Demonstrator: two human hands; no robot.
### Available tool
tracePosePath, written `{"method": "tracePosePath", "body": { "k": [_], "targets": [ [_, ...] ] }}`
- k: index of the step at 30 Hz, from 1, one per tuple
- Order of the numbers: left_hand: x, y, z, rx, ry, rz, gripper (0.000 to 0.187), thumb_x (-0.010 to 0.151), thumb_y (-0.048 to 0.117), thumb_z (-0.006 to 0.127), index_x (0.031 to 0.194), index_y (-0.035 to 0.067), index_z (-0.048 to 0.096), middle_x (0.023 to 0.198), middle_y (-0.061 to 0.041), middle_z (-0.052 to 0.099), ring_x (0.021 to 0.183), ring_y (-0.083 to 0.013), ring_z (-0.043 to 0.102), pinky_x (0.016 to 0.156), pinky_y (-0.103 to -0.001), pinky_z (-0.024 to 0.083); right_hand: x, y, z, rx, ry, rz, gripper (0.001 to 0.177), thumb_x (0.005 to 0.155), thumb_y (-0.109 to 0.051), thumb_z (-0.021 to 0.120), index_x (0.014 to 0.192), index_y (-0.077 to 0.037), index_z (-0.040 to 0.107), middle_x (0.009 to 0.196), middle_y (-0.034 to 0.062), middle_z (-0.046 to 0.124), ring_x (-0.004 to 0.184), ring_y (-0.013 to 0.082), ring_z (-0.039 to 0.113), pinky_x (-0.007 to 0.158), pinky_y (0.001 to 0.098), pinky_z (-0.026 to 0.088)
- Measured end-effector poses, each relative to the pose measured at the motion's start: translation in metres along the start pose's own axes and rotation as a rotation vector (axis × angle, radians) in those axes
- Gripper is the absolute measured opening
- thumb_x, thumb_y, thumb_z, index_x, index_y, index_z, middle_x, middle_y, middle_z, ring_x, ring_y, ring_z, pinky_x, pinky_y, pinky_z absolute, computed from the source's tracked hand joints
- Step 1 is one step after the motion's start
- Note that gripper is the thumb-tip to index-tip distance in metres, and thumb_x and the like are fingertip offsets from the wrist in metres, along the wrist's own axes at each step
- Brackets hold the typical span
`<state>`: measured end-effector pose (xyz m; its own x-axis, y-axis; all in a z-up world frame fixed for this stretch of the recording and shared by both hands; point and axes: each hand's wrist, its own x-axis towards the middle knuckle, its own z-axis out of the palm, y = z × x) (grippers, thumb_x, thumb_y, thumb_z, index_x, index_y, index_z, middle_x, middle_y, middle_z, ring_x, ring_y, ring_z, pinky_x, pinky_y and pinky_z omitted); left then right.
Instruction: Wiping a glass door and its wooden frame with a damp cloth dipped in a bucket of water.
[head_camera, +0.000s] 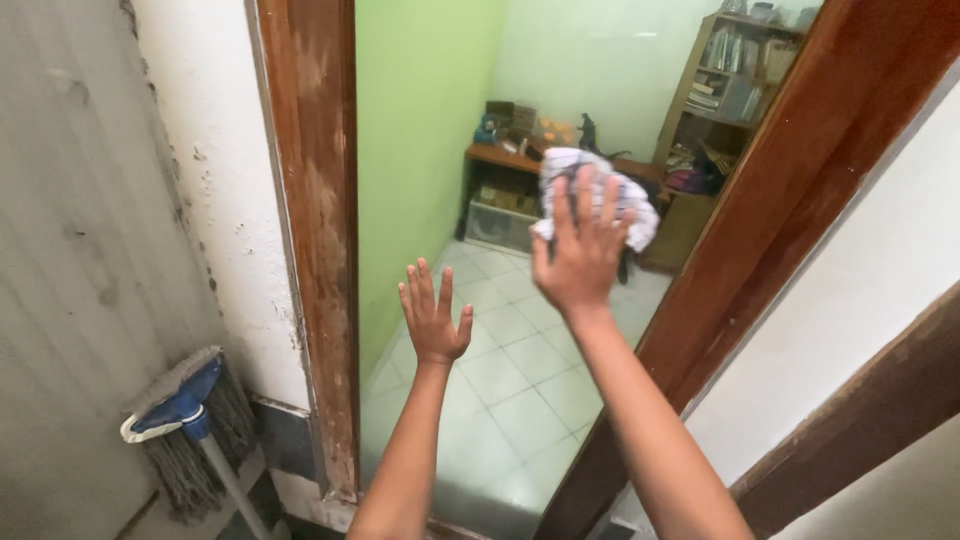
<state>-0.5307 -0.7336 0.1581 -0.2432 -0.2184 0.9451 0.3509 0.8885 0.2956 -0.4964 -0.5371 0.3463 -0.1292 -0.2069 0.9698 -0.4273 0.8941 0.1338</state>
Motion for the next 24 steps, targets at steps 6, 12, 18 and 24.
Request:
{"method": "tracePosePath", "body": {
  "k": [6,12,18,24],
  "targets": [
    [-0.007,0.0,0.002,0.027,-0.01,-0.009,0.064,0.104,0.046,0.046,0.164,0.025,0.034,0.173,-0.017,0.02,0.161,-0.0427,0.018,0.129,-0.064,0.013,-0.125,-0.038,0.013,0.017,-0.206,-0.352,0.061,0.103,-0.032,0.06,0.159,-0.017,0.046,0.167,0.0043,0.039,0.156,0.0274,0.031,0.127,0.0498,0.013],
    [0.0,0.003,0.003,0.017,0.004,0.0,0.066,0.101,0.042,0.049,0.162,0.023,0.034,0.172,-0.019,0.02,0.159,-0.0431,0.019,0.126,-0.065,0.013,-0.138,0.043,-0.012,0.062,-0.178,-0.192,0.055,0.096,-0.011,0.066,0.147,-0.015,0.047,0.165,0.0082,0.043,0.155,0.0334,0.035,0.131,0.0528,0.015],
    [-0.002,0.002,0.002,-0.001,0.012,-0.004,0.066,0.102,0.042,0.049,0.163,0.021,0.034,0.172,-0.02,0.021,0.16,-0.0435,0.019,0.128,-0.065,0.014,0.029,0.087,-0.028,-0.034,0.133,-0.069,0.057,0.099,0.0,0.071,0.151,-0.019,0.058,0.171,0.015,0.03,0.161,0.0368,0.023,0.134,0.0553,0.006],
    [-0.004,0.002,0.003,0.009,0.018,-0.001,0.065,0.101,0.041,0.048,0.163,0.023,0.035,0.172,-0.019,0.022,0.16,-0.0424,0.019,0.127,-0.064,0.014,0.079,0.005,-0.002,0.055,0.146,-0.081,0.056,0.105,-0.011,0.07,0.159,-0.007,0.052,0.17,0.0183,0.029,0.158,0.0423,0.023,0.131,0.0568,0.012]
  ]
}}
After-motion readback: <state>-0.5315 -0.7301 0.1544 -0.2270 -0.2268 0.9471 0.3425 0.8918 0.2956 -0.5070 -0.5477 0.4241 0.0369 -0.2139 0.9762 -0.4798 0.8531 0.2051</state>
